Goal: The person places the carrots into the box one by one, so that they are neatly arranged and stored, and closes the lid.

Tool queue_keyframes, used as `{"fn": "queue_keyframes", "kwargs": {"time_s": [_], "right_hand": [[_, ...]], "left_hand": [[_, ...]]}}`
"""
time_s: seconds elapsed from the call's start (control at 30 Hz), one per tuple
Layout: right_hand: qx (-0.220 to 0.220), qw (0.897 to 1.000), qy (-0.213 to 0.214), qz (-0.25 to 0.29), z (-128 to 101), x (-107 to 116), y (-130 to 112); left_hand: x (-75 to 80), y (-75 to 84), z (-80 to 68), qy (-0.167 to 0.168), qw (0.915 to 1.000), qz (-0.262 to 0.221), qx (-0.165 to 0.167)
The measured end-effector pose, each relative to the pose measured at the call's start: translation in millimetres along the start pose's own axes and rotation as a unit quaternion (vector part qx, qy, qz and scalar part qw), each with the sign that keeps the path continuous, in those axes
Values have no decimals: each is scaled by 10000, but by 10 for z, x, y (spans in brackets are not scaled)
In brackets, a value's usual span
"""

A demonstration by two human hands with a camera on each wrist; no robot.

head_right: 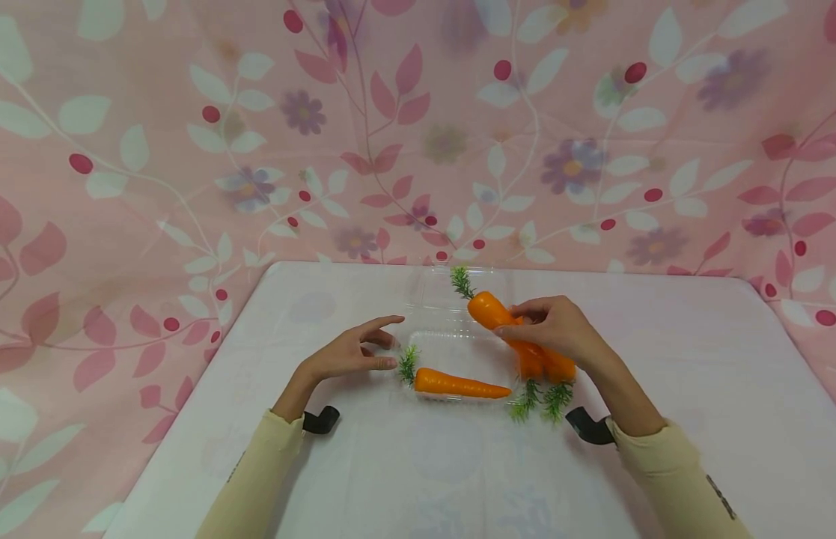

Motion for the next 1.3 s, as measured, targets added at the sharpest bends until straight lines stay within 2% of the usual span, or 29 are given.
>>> {"fn": "queue_keyframes", "kwargs": {"time_s": [0.3, 0.83, 1.17, 1.3], "right_hand": [[54, 9993, -186, 326, 31, -181, -52], [590, 9978, -258, -178, 71, -457, -123], [513, 9980, -357, -96, 53, -556, -149], [772, 9960, -396, -194, 72, -591, -161]], "left_hand": [[3, 17, -9, -36, 10000, -51, 35], [6, 25, -6, -38, 9999, -24, 117], [4, 20, -1, -34, 9999, -4, 115], [7, 21, 0, -24, 9999, 13, 130]]}}
Point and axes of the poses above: each hand's wrist, its own z-axis towards the middle knuckle, its own x-axis out of the back of the hand, y = z × x, the point moved 4 cm from there along z, towards the middle knuckle, and after that the axes turned 7 degrees about y, right-handed, at the moved point
